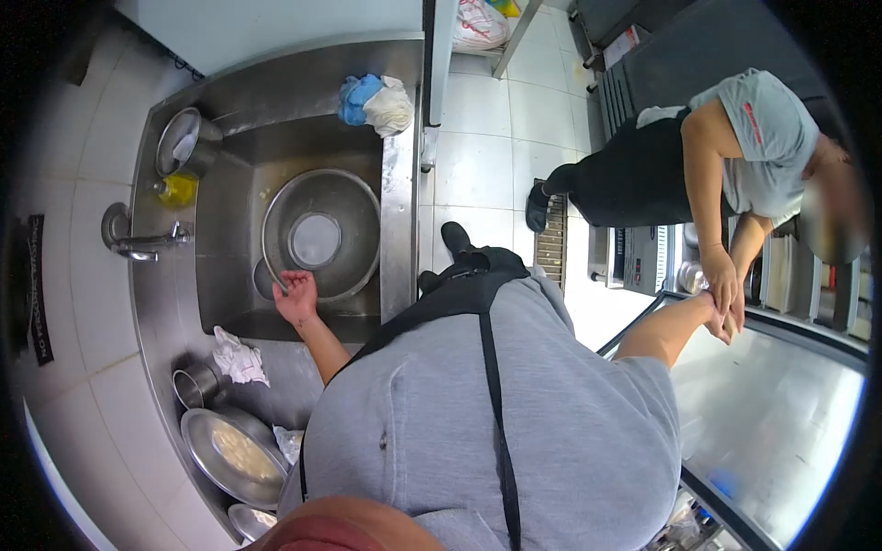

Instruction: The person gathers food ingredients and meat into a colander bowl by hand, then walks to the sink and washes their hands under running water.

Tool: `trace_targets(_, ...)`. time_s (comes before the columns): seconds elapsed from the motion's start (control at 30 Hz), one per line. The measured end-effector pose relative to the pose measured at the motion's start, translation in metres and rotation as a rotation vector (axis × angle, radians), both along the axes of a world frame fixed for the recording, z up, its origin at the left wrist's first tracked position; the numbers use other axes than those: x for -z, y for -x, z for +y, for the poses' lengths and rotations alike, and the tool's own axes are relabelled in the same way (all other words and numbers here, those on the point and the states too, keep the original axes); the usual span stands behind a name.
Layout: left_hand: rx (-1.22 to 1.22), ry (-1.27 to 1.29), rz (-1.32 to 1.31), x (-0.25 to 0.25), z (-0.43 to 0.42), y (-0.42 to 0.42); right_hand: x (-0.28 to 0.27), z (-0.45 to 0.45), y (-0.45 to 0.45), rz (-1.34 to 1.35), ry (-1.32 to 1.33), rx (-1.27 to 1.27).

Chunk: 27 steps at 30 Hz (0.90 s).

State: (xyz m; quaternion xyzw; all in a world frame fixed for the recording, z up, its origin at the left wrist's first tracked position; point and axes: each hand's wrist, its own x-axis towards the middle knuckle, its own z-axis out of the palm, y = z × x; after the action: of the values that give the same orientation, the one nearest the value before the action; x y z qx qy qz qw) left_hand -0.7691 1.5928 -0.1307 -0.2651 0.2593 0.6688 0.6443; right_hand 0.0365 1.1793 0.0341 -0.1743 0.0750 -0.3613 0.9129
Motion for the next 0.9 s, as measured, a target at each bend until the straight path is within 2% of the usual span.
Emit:
trace_targets(0.13, 0.046, -0.025, 0.004, -0.002, 0.012, -0.006, 0.009, -0.006, -0.005, -0.171, -0.024, 0.170)
trace_targets(0.17, 0.051, -0.023, 0.005, -0.003, 0.014, -0.007, -0.014, 0.015, 0.029, -0.111, -0.103, 0.032)
trace_targets(0.27, 0.073, -0.029, 0.032, -0.009, 0.018, -0.012, -0.022, 0.021, 0.033, -0.146, -0.073, -0.025)
trace_targets(0.3, 0.080, -0.029, 0.035, -0.011, 0.018, -0.013, -0.043, 0.043, 0.058, -0.020, -0.112, 0.023)
trace_targets(0.33, 0.093, -0.033, 0.033, -0.012, 0.019, -0.015, -0.053, 0.057, 0.075, -0.018, -0.114, 0.029)
trace_targets(0.37, 0.106, -0.037, 0.031, -0.014, 0.020, -0.018, -0.060, 0.067, 0.089, -0.069, -0.031, -0.028)
trace_targets(0.43, 0.110, -0.019, 0.031, -0.018, 0.021, -0.026, -0.075, 0.084, 0.107, -0.091, -0.057, -0.095)
trace_targets(0.47, 0.115, 0.002, 0.029, -0.020, 0.022, -0.030, -0.071, 0.079, 0.097, -0.090, -0.059, -0.093)
trace_targets(0.53, 0.122, 0.000, 0.021, -0.021, 0.023, -0.034, -0.057, 0.061, 0.070, -0.253, 0.050, -0.142)
trace_targets(0.57, 0.124, 0.005, 0.012, -0.020, 0.023, -0.035, -0.084, 0.090, 0.100, -0.171, 0.004, -0.122)
trace_targets(0.6, 0.125, 0.005, 0.014, -0.019, 0.022, -0.035, -0.078, 0.084, 0.090, -0.169, 0.005, -0.121)
trace_targets(0.67, 0.162, -0.040, -0.021, -0.017, 0.024, -0.034, -0.060, 0.065, 0.057, -0.245, -0.106, -0.351)
trace_targets(0.73, 0.154, -0.038, -0.009, -0.021, 0.023, -0.035, -0.054, 0.064, 0.050, -0.242, -0.125, -0.394)
trace_targets(0.8, 0.131, -0.034, 0.000, -0.018, 0.019, -0.035, -0.064, 0.087, 0.063, -0.130, 0.062, -0.418)
trace_targets(0.87, 0.137, -0.033, -0.005, -0.015, 0.017, -0.031, -0.040, 0.074, 0.028, -0.180, 0.019, -0.550)
trace_targets(0.9, 0.108, -0.036, -0.003, -0.017, 0.017, -0.031, -0.019, 0.061, -0.019, -0.183, 0.024, -0.433)
